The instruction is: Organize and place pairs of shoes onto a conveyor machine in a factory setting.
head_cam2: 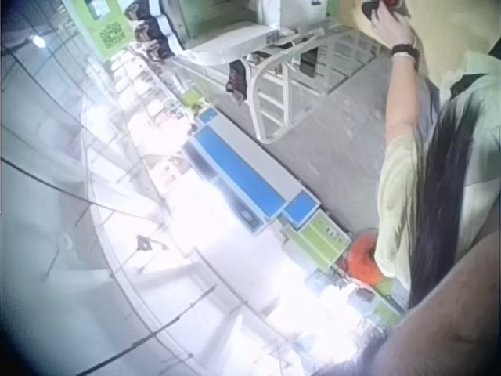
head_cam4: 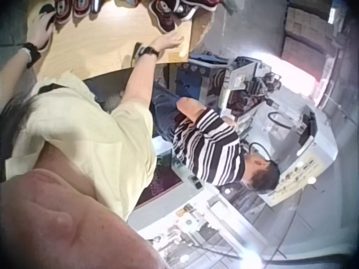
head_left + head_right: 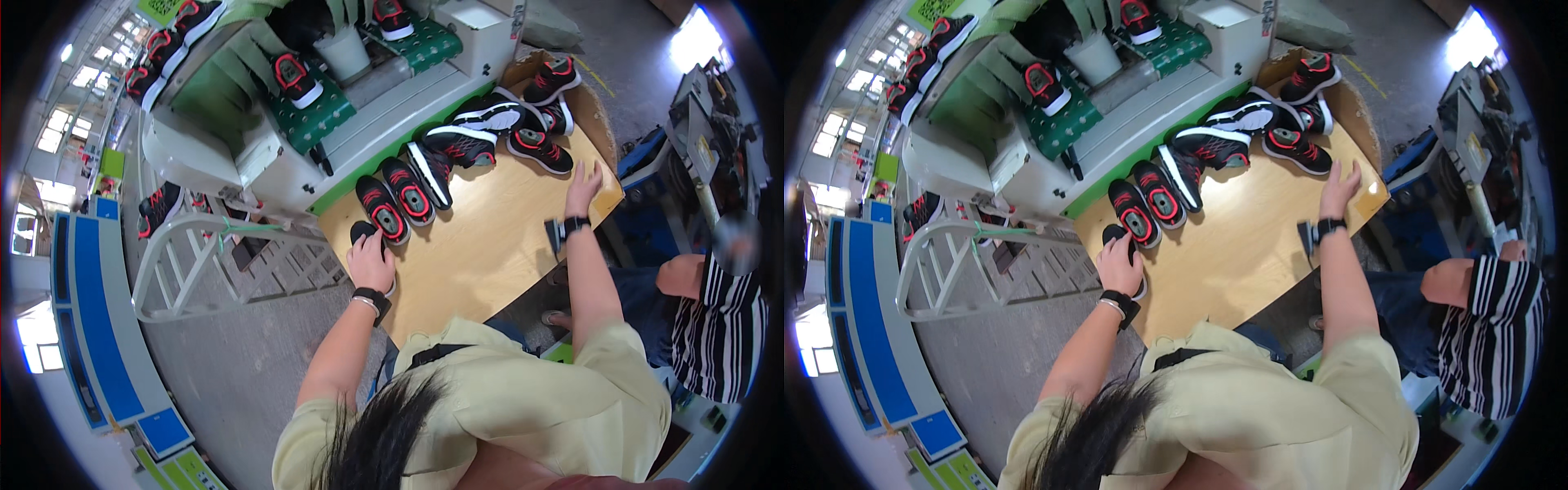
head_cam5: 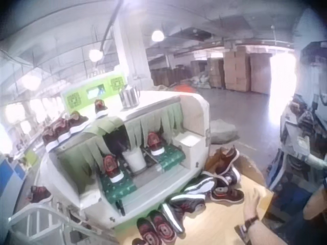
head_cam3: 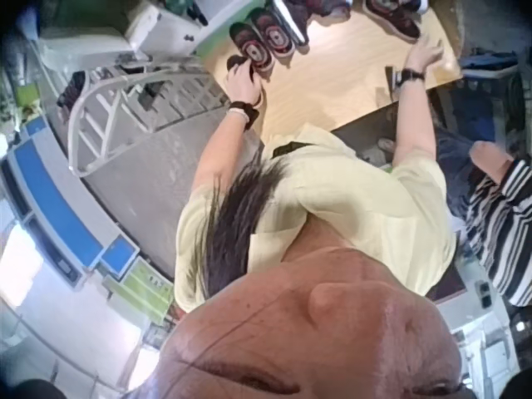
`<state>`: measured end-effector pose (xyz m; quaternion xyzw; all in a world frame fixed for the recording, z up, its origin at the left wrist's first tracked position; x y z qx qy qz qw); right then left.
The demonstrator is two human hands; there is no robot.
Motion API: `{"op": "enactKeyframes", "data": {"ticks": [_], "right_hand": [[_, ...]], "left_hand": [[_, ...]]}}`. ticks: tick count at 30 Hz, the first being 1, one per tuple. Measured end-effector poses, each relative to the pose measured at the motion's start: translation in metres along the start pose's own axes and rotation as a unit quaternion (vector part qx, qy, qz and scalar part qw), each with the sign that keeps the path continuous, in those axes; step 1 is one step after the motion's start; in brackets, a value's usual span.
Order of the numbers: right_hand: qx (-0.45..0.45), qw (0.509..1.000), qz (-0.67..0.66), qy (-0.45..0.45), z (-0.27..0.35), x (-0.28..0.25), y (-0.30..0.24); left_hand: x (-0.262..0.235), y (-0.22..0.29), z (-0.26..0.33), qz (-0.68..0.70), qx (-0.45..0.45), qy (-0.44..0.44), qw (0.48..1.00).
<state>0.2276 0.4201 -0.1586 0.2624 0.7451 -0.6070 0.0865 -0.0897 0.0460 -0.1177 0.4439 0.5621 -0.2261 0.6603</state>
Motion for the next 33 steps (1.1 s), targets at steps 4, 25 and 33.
{"op": "enactKeyframes", "data": {"ticks": [4, 25, 33], "right_hand": [[0.006, 0.973, 0.005, -0.233, -0.066, 0.021, -0.019], [-0.374, 0.720, 0.090, -0.578, 0.050, 0.042, -0.160], [-0.238, 0.801, 0.480, -0.268, -0.187, 0.104, -0.118]], "left_hand": [[0.005, 0.004, -0.003, 0.006, 0.008, 0.012, 1.000], [0.034, 0.111, -0.020, 0.271, 0.125, -0.216, 0.930], [0.051, 0.109, -0.002, 0.369, 0.071, -0.256, 0.891]]}}
Point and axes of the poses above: each hand's wrist, its own z-axis away from the middle knuckle, its own x-axis out of the palm, y = z × x, the point moved 1 cm from there along -z, towards the middle knuckle, and after that the axes turned 8 degrees about -y, right-handed, at the moved point
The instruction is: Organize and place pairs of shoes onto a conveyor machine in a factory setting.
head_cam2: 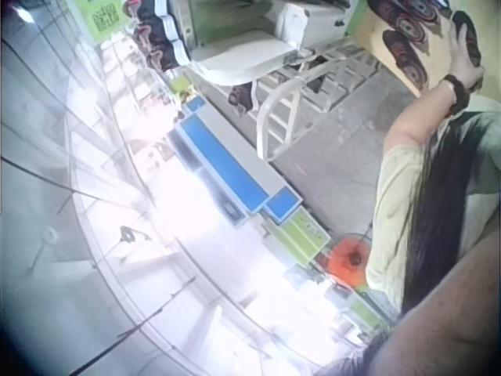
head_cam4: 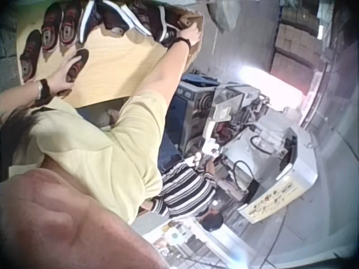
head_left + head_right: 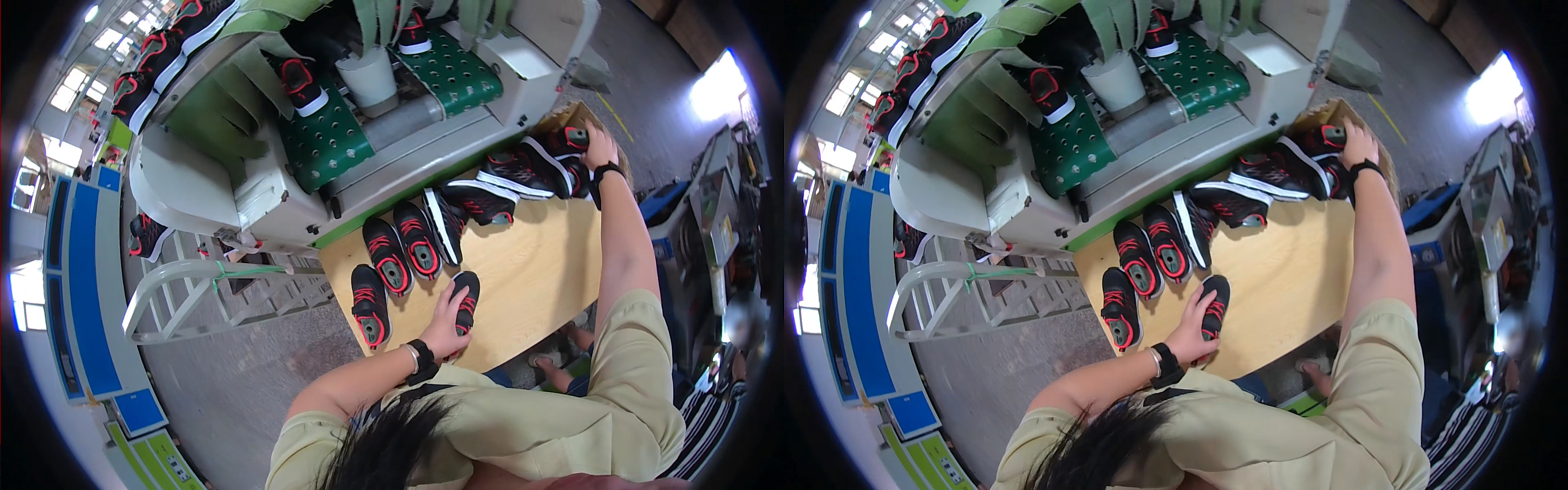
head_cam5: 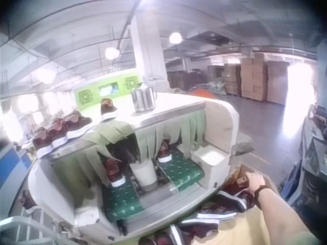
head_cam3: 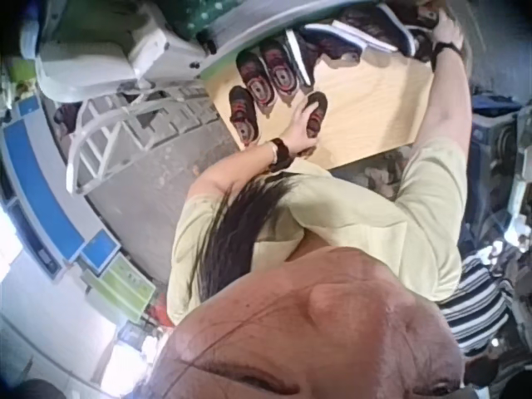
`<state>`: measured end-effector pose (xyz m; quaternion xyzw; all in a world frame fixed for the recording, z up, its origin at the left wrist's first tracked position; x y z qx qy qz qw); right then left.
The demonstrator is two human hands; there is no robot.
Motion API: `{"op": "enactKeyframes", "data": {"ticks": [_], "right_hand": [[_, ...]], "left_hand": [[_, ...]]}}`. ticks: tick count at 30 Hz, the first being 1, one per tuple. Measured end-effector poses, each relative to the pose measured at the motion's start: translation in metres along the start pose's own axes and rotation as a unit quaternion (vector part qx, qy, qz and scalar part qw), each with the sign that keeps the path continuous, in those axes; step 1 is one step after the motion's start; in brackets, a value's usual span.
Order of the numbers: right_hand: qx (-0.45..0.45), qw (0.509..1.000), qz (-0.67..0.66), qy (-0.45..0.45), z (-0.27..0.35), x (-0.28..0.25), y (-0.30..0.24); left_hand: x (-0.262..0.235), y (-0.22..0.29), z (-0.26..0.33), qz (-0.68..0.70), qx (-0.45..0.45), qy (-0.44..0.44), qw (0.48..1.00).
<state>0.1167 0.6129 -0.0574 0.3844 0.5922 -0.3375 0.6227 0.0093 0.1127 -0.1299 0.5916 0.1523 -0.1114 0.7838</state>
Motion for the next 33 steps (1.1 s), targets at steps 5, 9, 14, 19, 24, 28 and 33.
{"op": "enactKeyframes", "data": {"ticks": [5, 9, 14, 19, 24, 28, 33], "right_hand": [[-0.179, 0.980, -0.033, 0.084, 0.008, 0.014, -0.003], [-0.244, 0.961, -0.097, 0.086, 0.036, -0.013, -0.004], [-0.054, 0.961, -0.241, 0.121, 0.093, -0.041, 0.003], [-0.053, 0.875, -0.458, 0.147, 0.124, -0.103, -0.017], [-0.142, 0.805, -0.491, 0.302, 0.072, -0.156, -0.160], [-0.178, 0.851, -0.374, 0.323, -0.005, -0.111, -0.245], [-0.234, 0.811, -0.456, 0.282, 0.035, -0.078, -0.271]], "left_hand": [[-0.023, -0.012, 0.000, 0.104, 0.022, -0.065, 0.992], [-0.108, 0.039, 0.006, 0.294, -0.053, -0.029, 0.954], [-0.221, 0.129, 0.013, 0.162, 0.114, 0.136, 0.971], [-0.310, 0.144, -0.049, -0.115, 0.152, 0.385, 0.903], [-0.351, 0.091, -0.106, -0.160, 0.098, 0.510, 0.839], [-0.297, 0.104, -0.093, -0.227, 0.139, 0.536, 0.801], [-0.194, 0.053, 0.011, -0.342, 0.050, 0.280, 0.895]]}}
Point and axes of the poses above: each hand's wrist, its own z-axis away from the middle knuckle, its own x-axis out of the palm, y = z × x, the point moved 1 cm from there along -z, towards the middle knuckle, and after that the axes turned 8 degrees about -y, right-handed, at the moved point
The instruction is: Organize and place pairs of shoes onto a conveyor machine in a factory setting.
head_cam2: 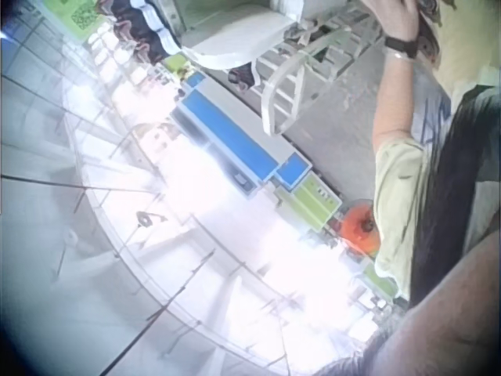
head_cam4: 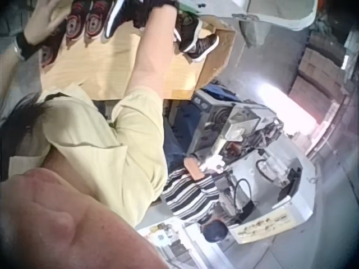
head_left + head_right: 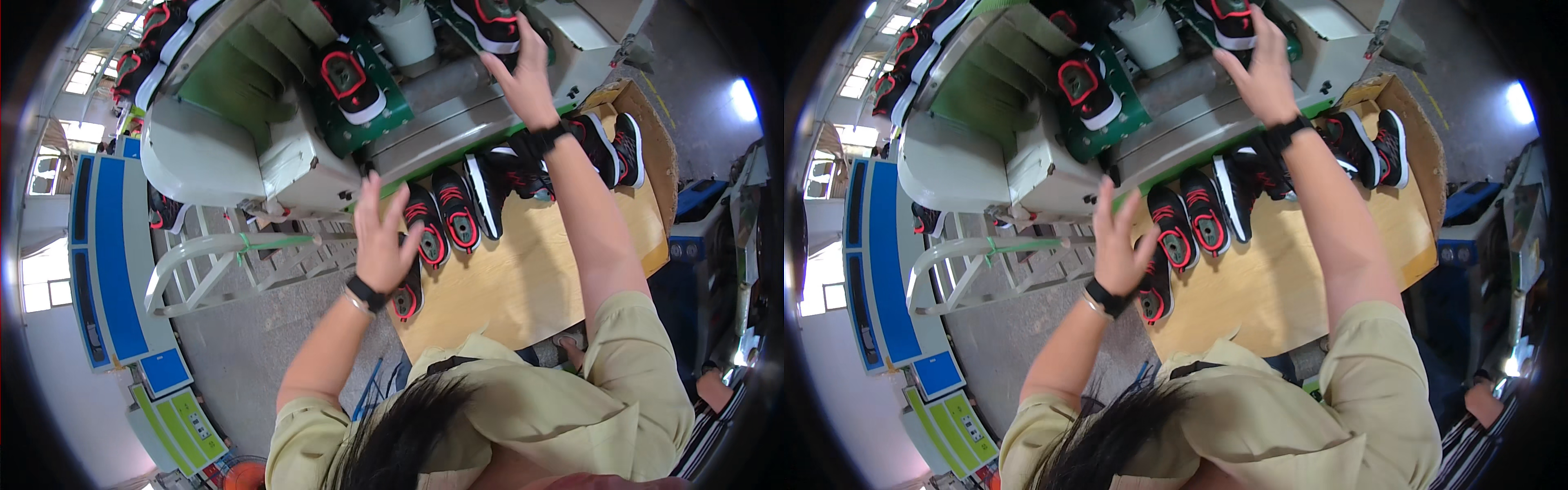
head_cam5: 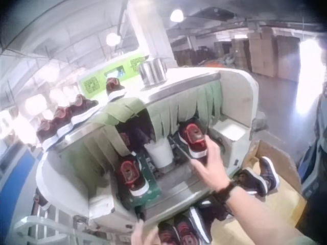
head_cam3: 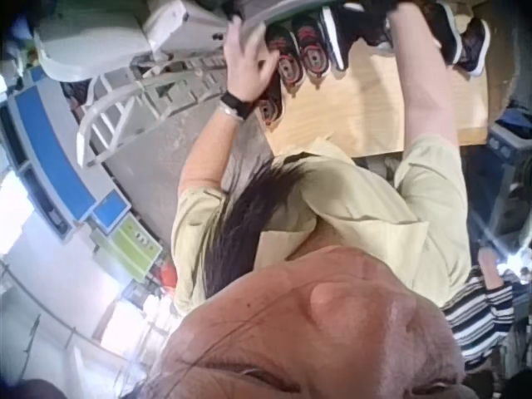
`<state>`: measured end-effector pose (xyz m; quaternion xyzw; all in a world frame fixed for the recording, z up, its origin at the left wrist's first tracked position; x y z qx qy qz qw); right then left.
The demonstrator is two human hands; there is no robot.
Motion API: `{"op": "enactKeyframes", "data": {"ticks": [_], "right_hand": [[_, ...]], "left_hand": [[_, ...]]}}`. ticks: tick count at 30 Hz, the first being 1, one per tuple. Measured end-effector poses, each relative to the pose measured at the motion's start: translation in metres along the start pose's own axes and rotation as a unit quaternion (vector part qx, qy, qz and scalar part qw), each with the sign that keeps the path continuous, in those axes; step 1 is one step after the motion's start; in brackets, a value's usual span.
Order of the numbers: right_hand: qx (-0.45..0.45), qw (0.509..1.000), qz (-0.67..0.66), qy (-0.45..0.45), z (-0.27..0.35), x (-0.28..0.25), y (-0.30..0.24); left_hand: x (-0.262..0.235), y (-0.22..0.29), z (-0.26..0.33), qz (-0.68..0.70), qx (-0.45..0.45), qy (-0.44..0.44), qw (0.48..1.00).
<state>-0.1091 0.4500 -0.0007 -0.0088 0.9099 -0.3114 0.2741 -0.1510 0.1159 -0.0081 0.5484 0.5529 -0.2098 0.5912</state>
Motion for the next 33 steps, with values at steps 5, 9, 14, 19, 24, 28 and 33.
{"op": "enactKeyframes", "data": {"ticks": [5, 9, 14, 19, 24, 28, 33], "right_hand": [[0.046, 0.954, 0.110, -0.274, 0.170, -0.029, 0.037], [0.178, 0.935, 0.112, -0.287, 0.205, -0.072, 0.019], [0.368, 0.837, -0.209, -0.347, 0.257, -0.138, 0.015], [0.261, 0.952, 0.038, -0.156, 0.329, -0.163, 0.017], [0.350, 0.926, -0.068, -0.127, 0.380, -0.129, -0.023], [0.368, 0.913, -0.141, -0.103, 0.377, -0.128, -0.015], [0.387, 0.902, -0.164, -0.104, 0.384, -0.139, -0.009]], "left_hand": [[0.056, -0.006, 0.130, 0.024, -0.174, -0.181, 0.968], [0.070, -0.011, 0.135, 0.051, -0.168, -0.118, 0.977], [0.072, 0.002, 0.135, -0.070, -0.169, -0.147, 0.972], [0.078, 0.057, 0.041, -0.067, -0.022, -0.090, 0.993], [0.131, 0.071, -0.030, -0.163, -0.095, -0.202, 0.961], [0.150, 0.072, -0.036, -0.103, -0.112, -0.187, 0.970], [0.112, 0.090, -0.002, 0.266, -0.085, -0.263, 0.923]]}}
Point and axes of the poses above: each hand's wrist, its own z-axis away from the middle knuckle, its own x-axis out of the palm, y = z × x, the point moved 1 cm from there along -z, towards the middle knuckle, and after that the axes turned 8 degrees about -y, right-handed, at the moved point
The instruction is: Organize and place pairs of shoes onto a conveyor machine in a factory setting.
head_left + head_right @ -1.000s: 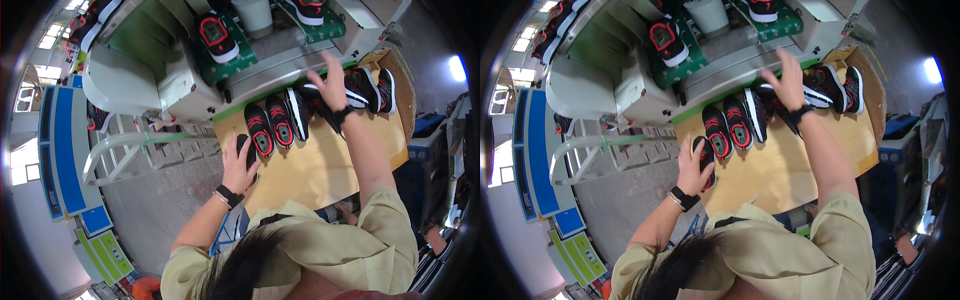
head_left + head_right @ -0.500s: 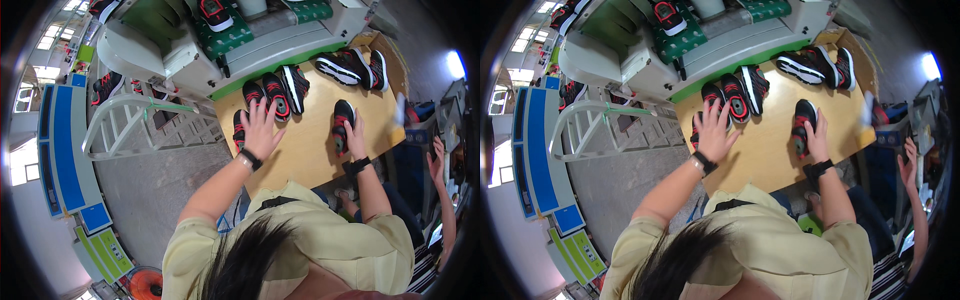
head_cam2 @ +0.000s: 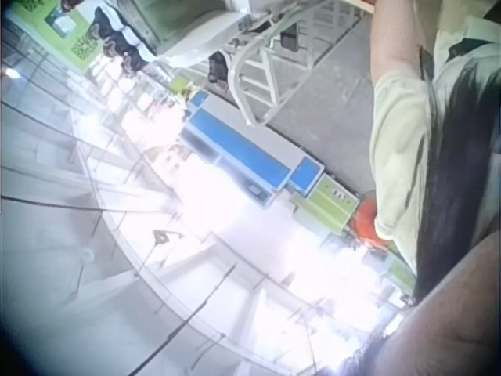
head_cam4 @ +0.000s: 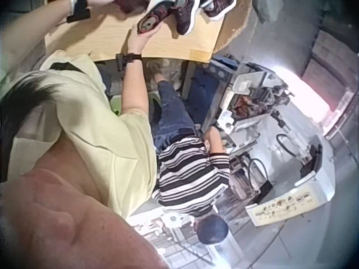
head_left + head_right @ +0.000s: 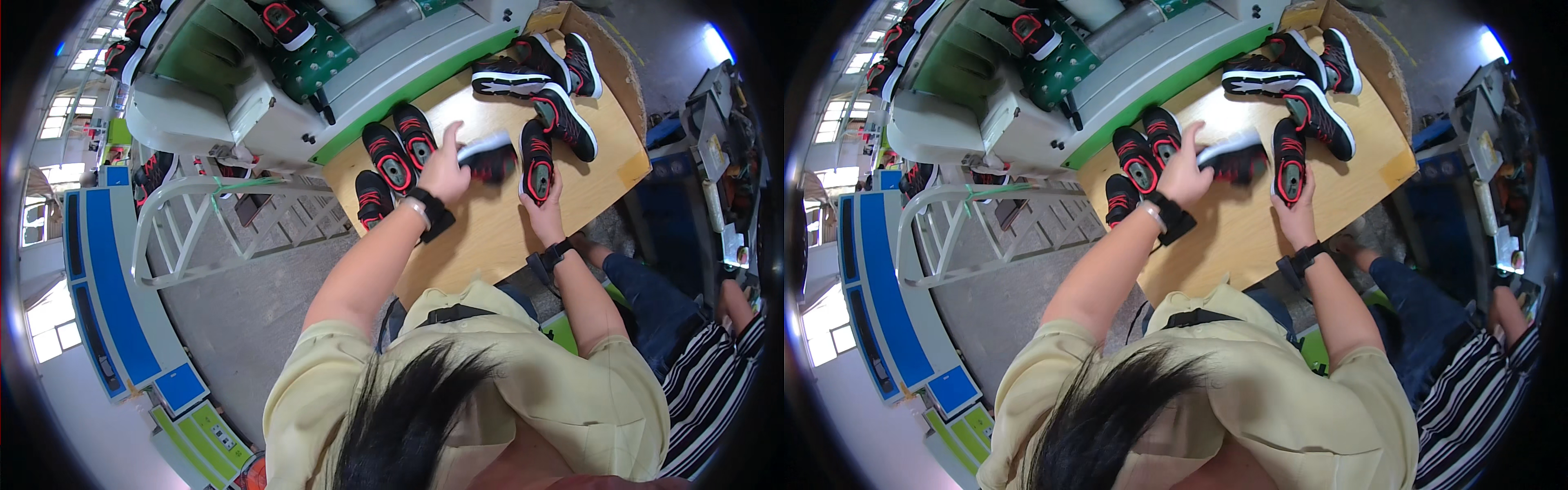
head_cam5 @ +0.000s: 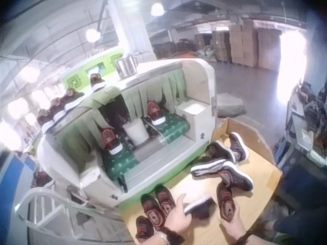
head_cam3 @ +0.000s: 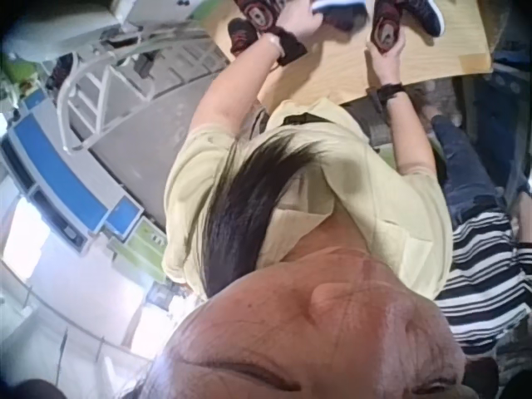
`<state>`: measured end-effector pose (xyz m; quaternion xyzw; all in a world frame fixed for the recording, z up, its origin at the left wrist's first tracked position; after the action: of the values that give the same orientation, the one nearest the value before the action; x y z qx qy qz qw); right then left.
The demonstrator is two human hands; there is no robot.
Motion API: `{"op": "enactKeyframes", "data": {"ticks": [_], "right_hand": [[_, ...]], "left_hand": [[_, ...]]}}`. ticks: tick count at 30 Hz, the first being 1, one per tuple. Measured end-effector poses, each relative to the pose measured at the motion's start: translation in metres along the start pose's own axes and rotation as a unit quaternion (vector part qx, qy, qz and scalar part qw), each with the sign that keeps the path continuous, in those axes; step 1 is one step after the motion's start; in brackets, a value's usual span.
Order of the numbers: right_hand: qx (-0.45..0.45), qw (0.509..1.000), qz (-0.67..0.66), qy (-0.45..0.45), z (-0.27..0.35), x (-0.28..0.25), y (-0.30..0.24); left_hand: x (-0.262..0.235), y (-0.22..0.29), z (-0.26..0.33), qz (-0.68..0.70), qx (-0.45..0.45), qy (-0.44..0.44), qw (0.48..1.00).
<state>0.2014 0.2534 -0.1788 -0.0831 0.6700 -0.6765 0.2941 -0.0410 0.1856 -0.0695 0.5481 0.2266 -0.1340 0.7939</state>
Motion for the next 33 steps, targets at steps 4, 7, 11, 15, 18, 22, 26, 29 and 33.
{"op": "enactKeyframes", "data": {"ticks": [4, 7, 11, 15, 18, 22, 26, 29, 33], "right_hand": [[0.013, 0.999, -0.026, 0.016, -0.007, -0.007, -0.004], [0.017, 0.999, 0.026, 0.016, -0.023, -0.014, -0.004], [0.007, 0.976, 0.046, -0.212, -0.005, 0.004, -0.042], [0.018, 0.898, 0.024, -0.439, -0.003, 0.011, -0.056], [-0.142, 0.975, 0.149, -0.082, -0.059, -0.023, -0.078], [-0.089, 0.924, 0.331, 0.171, -0.099, -0.080, -0.042], [-0.076, 0.955, 0.279, -0.060, -0.094, -0.081, -0.016], [0.010, 0.961, 0.268, -0.065, -0.083, -0.075, -0.028], [-0.097, 0.974, 0.203, -0.004, -0.080, -0.085, -0.028]], "left_hand": [[-0.001, -0.001, 0.048, 0.061, 0.029, -0.197, 0.978], [-0.009, -0.032, 0.053, 0.074, -0.016, -0.264, 0.962], [-0.018, -0.094, 0.047, 0.054, -0.048, -0.289, 0.955], [0.012, -0.068, 0.060, -0.139, 0.038, 0.012, 0.989], [0.020, -0.038, 0.099, -0.225, 0.061, 0.135, 0.963], [0.024, -0.044, 0.141, -0.175, -0.110, 0.103, 0.973], [0.035, -0.076, 0.169, 0.007, -0.165, -0.025, 0.986], [0.053, -0.090, 0.177, 0.255, -0.232, -0.047, 0.937], [0.038, -0.067, 0.154, 0.438, -0.185, -0.059, 0.878]]}}
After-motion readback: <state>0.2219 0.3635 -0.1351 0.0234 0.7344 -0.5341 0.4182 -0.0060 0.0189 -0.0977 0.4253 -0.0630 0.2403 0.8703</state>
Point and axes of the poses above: each hand's wrist, its own z-axis away from the middle knuckle, its own x-axis out of the palm, y = z × x, the point moved 1 cm from there along -z, towards the middle knuckle, and after that the axes turned 8 degrees about -y, right-handed, at the moved point
